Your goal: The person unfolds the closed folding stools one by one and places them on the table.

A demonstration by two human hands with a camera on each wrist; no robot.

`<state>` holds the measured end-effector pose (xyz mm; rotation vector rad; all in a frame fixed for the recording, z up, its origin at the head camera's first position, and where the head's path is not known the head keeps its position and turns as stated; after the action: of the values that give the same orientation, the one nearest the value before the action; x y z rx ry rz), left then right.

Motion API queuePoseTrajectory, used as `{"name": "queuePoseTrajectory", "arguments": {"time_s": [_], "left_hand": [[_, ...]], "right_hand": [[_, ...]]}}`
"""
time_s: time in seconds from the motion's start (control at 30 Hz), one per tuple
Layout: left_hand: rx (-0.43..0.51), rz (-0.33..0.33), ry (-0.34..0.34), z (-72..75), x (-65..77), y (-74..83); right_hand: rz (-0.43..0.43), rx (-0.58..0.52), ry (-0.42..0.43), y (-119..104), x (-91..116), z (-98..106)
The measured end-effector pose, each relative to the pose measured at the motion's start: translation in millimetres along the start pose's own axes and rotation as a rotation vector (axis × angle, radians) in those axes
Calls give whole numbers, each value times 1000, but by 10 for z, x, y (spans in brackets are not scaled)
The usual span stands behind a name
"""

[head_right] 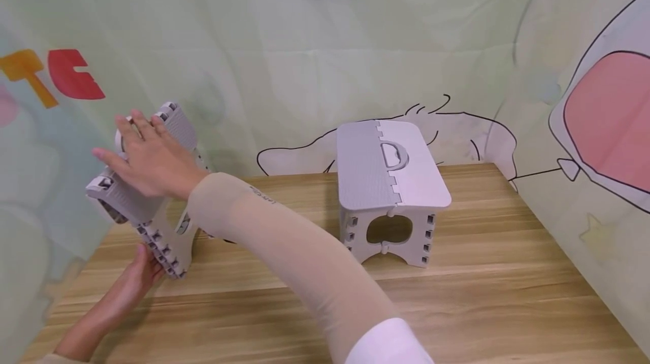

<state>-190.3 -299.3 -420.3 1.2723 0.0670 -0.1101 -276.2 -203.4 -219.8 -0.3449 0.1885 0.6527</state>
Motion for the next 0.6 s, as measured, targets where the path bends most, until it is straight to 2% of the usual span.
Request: {"name": "queuePoseTrajectory", "arguments": {"time_s": [0.13, 0.27, 0.37, 0.5, 0.6], "left_hand": [[-46, 20, 11, 18, 5, -12], [-115, -54, 45, 42, 17, 26], [-165, -120, 118, 95, 24, 65], [-216, -163, 248, 195, 31, 98], [-251, -203, 320, 243, 34, 125]], "right_hand": [[10, 2, 8, 5, -5, -3], [15, 15, 16, 10, -5, -8], [22, 22, 18, 15, -6, -14], [28, 8, 18, 25, -2, -18], [31, -4, 18, 32, 6, -17]]}}
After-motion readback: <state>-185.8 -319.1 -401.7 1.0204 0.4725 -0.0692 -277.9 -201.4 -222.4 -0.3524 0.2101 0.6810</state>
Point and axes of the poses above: each hand's wrist, its own x-axis away from the middle knuckle, its own z-axis out of the back of the hand, y = z × x, the point moved 7 cm from there along -x, towards the middle knuckle, and after that the axes turned 10 degrees about y, right-handed, at the moved point
